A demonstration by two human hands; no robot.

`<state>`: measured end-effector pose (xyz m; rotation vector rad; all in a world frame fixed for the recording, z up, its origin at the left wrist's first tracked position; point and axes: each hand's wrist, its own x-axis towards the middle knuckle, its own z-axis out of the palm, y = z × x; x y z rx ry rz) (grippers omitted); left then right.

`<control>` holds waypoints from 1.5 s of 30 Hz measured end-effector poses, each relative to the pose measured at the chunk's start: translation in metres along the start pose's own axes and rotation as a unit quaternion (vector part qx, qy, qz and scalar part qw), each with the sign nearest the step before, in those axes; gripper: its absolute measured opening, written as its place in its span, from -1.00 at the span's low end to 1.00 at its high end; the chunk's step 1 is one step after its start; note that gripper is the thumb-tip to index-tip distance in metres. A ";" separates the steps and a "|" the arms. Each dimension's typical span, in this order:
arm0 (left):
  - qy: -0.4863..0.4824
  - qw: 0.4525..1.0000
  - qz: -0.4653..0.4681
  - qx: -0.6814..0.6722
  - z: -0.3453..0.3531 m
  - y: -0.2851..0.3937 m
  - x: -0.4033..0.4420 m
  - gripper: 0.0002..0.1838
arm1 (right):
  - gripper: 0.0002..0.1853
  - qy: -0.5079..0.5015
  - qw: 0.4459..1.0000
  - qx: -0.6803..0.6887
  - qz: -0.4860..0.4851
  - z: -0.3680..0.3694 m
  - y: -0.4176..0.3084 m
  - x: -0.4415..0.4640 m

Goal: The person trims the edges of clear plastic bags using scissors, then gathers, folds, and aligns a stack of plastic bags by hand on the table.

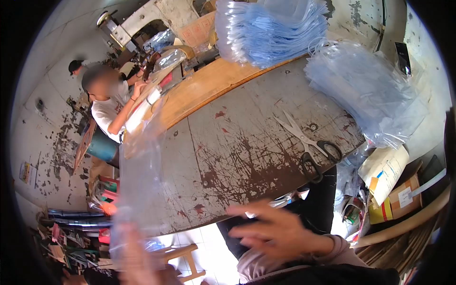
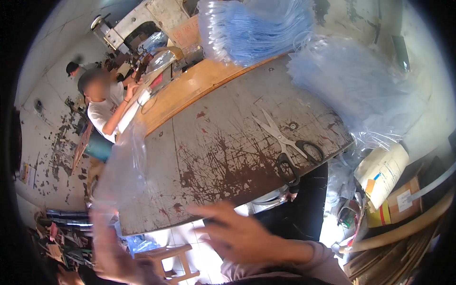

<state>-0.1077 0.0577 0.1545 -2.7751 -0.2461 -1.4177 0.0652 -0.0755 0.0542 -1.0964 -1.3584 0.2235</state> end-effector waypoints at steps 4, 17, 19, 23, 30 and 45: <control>-0.311 0.947 0.002 0.078 0.084 0.054 -0.049 -0.54 | -0.66 0.120 0.894 -0.402 0.157 -0.056 0.011 -0.014; -0.334 0.941 -0.042 0.036 0.150 0.037 -0.070 -0.49 | -0.45 0.060 0.764 -0.537 0.353 -0.089 0.023 -0.014; -0.295 0.954 -0.041 0.023 0.154 0.036 -0.073 -0.52 | -0.43 0.058 0.753 -0.555 0.349 -0.088 0.021 -0.021; -0.300 0.953 -0.045 0.020 0.156 0.036 -0.073 -0.58 | -0.38 0.031 0.741 -0.526 0.416 -0.085 0.003 -0.028; -0.316 0.948 -0.023 0.035 0.157 0.037 -0.077 -0.58 | -0.30 0.060 0.833 -0.185 0.518 -0.097 -0.009 -0.049; -0.188 0.982 -0.013 0.013 0.168 0.042 -0.093 -0.80 | -0.44 0.085 0.766 0.297 0.564 -0.037 -0.003 -0.098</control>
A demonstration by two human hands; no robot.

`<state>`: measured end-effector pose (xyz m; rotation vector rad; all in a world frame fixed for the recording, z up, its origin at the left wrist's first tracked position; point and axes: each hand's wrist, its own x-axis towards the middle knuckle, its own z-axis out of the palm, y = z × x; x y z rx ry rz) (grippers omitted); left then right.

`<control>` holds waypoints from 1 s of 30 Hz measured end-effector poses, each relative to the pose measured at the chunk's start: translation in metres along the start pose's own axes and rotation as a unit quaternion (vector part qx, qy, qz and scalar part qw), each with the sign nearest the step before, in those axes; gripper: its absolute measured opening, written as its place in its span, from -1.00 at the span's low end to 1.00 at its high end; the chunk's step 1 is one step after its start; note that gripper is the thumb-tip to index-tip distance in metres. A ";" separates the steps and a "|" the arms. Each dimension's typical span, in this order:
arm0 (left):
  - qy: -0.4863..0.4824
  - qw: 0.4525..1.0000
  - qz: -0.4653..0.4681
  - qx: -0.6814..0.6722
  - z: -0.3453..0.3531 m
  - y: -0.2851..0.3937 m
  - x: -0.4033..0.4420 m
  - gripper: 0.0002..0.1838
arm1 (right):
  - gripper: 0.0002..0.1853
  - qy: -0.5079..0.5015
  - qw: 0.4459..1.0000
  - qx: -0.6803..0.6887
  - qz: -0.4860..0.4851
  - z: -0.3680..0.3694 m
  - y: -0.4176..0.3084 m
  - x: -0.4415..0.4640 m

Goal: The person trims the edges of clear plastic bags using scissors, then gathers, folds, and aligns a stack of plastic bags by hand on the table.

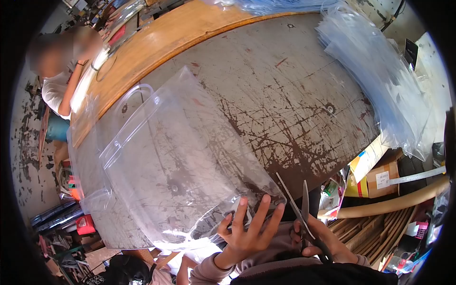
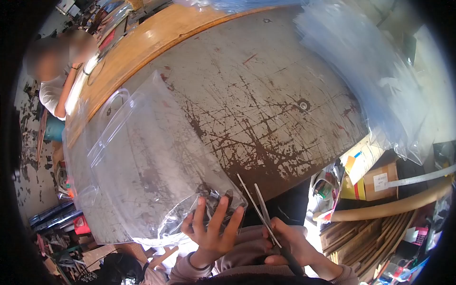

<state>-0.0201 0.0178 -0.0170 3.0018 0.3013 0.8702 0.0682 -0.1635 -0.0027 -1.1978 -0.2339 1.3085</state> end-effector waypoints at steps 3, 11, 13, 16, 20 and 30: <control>-0.001 0.999 -0.011 -0.035 -0.004 0.000 -0.002 -0.81 | -0.44 -0.024 0.999 0.010 0.024 -0.001 -0.005 0.000; -0.019 0.999 0.015 -0.036 -0.006 -0.001 -0.005 -0.78 | -0.38 0.002 0.992 -0.130 -0.001 -0.001 -0.012 0.009; -0.020 0.999 0.015 -0.036 -0.006 -0.001 -0.006 -0.79 | -0.34 0.011 0.993 -0.118 -0.016 0.001 -0.014 0.011; -0.018 0.999 0.014 -0.036 -0.006 -0.001 -0.007 -0.79 | -0.32 0.006 0.990 -0.139 -0.013 -0.004 -0.009 0.011; -0.019 0.999 0.013 -0.034 -0.005 -0.001 -0.007 -0.80 | -0.20 0.016 0.996 -0.073 0.043 -0.002 -0.011 0.012; -0.015 0.999 0.014 -0.031 -0.006 -0.001 -0.006 -0.80 | -0.17 0.002 1.000 -0.010 0.000 0.001 -0.012 0.017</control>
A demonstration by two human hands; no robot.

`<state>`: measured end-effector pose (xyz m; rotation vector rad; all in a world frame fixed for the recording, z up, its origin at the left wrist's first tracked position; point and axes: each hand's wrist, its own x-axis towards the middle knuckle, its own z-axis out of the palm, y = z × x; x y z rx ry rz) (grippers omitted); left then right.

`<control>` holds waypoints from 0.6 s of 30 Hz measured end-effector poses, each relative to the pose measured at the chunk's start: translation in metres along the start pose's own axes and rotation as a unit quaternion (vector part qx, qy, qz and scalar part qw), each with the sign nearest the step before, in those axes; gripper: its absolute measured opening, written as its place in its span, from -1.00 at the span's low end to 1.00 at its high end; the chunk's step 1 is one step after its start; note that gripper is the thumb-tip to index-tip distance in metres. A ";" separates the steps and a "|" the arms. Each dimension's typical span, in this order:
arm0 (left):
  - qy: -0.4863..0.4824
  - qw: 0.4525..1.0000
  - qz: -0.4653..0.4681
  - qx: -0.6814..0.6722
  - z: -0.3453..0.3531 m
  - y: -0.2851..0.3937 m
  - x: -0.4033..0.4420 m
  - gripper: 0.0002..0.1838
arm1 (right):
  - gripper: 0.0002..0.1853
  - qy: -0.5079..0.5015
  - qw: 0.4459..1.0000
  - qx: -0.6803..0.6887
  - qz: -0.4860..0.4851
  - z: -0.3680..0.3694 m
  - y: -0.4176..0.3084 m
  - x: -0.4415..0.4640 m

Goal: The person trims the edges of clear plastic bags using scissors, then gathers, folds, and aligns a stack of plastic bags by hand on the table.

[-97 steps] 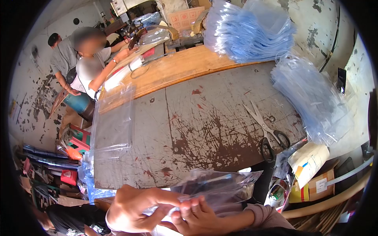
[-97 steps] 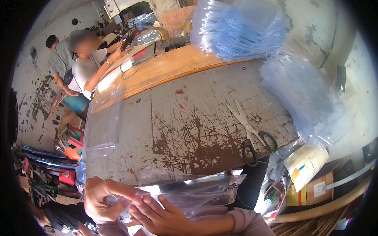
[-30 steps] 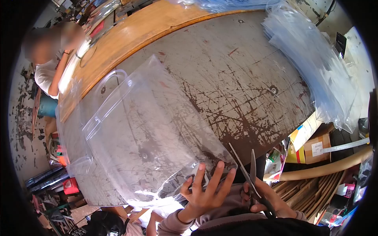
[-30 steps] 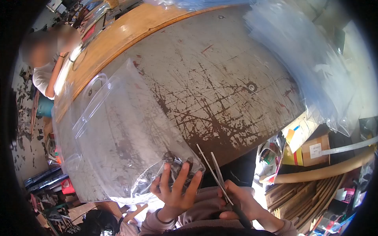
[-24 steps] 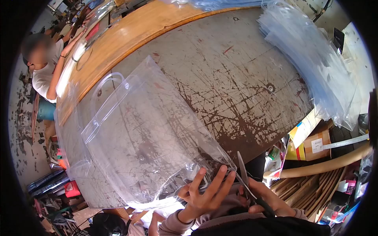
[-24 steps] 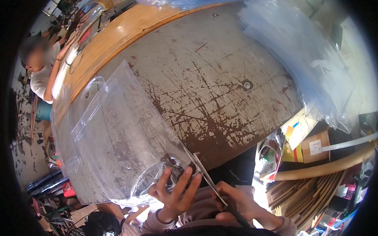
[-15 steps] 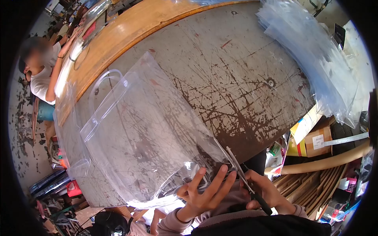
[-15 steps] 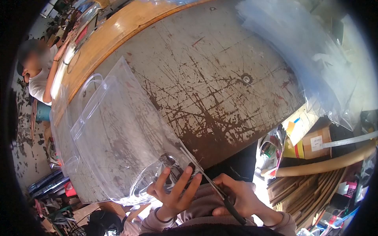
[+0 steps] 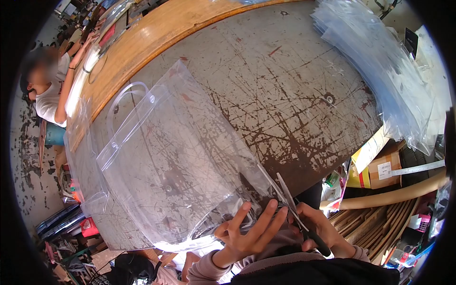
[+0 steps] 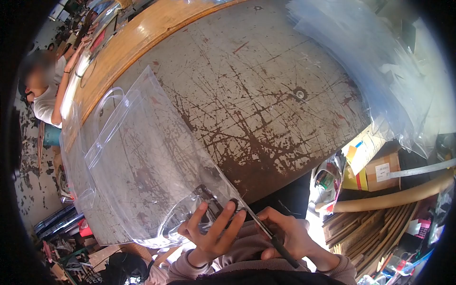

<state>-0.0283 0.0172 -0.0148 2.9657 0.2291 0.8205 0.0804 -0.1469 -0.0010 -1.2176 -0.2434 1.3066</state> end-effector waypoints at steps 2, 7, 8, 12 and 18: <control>-0.003 1.000 -0.002 -0.005 0.000 0.000 0.000 -0.78 | -0.15 -0.005 1.000 0.005 0.012 0.001 0.001 0.000; 0.001 1.000 -0.001 -0.007 -0.001 -0.001 0.002 -0.77 | -0.11 0.015 1.000 0.021 -0.015 0.003 0.006 0.001; 0.003 1.000 -0.002 -0.007 -0.001 -0.001 0.003 -0.76 | -0.11 0.015 1.000 0.020 -0.015 0.004 0.005 0.001; -0.006 1.000 0.002 -0.006 -0.002 -0.001 0.003 -0.77 | -0.23 0.033 0.998 0.048 -0.015 0.005 0.002 -0.001; 0.000 1.000 -0.009 0.009 0.001 -0.002 0.001 -0.76 | -0.30 0.057 0.998 0.023 -0.023 0.007 0.003 -0.001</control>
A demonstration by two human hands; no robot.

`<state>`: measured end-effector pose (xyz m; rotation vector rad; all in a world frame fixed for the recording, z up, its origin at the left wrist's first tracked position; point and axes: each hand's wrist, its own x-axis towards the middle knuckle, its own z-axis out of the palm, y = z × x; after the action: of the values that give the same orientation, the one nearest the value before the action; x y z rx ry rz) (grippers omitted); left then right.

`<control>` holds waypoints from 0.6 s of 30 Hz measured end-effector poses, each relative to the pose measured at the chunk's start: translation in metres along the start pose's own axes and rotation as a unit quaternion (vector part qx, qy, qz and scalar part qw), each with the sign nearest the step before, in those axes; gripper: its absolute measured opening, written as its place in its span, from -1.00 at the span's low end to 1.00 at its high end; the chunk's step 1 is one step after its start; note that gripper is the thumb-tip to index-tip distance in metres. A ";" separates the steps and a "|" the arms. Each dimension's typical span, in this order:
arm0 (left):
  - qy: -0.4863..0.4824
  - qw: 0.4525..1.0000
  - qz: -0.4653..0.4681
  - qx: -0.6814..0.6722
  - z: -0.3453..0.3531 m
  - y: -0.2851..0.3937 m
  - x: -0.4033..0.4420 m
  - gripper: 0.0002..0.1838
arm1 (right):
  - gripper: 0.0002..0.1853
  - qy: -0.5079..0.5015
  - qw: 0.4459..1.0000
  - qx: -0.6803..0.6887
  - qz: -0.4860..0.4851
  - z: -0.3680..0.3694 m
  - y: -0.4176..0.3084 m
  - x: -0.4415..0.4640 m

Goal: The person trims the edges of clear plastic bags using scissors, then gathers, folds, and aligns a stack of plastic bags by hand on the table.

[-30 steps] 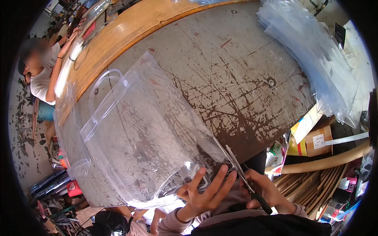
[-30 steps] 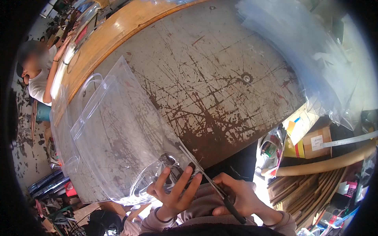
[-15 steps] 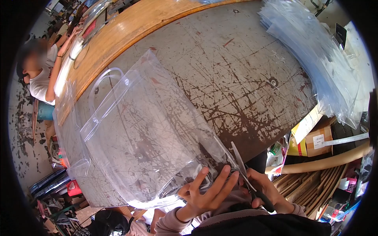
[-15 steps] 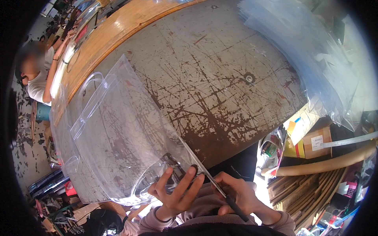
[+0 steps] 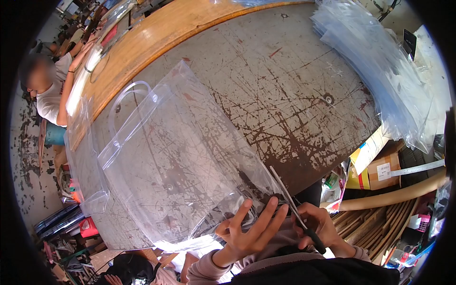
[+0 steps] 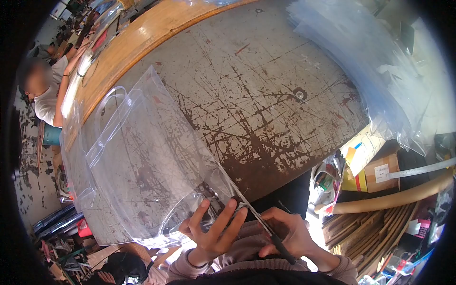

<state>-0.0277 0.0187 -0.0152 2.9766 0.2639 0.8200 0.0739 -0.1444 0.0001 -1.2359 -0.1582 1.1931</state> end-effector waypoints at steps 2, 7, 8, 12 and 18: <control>-0.007 1.000 0.002 -0.002 -0.001 0.000 0.000 -0.76 | -0.29 0.010 1.000 -0.002 -0.019 -0.001 0.000 0.001; -0.004 0.999 0.009 -0.031 -0.005 0.004 0.001 -0.80 | -0.26 -0.011 0.989 -0.141 -0.028 -0.009 -0.001 0.002; -0.007 0.999 0.006 -0.032 -0.005 0.004 0.001 -0.80 | -0.26 -0.011 0.990 -0.141 -0.028 -0.008 -0.002 0.002; 0.000 1.000 0.010 -0.025 -0.004 0.003 0.001 -0.80 | -0.29 0.006 0.994 -0.102 -0.026 -0.003 -0.002 0.001; 0.000 1.000 -0.003 -0.016 -0.003 0.002 0.001 -0.75 | -0.31 0.024 0.997 -0.079 0.006 -0.004 0.000 -0.003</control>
<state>-0.0281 0.0165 -0.0122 2.9451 0.2561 0.8144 0.0747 -0.1495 0.0000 -1.4042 -0.2130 1.1773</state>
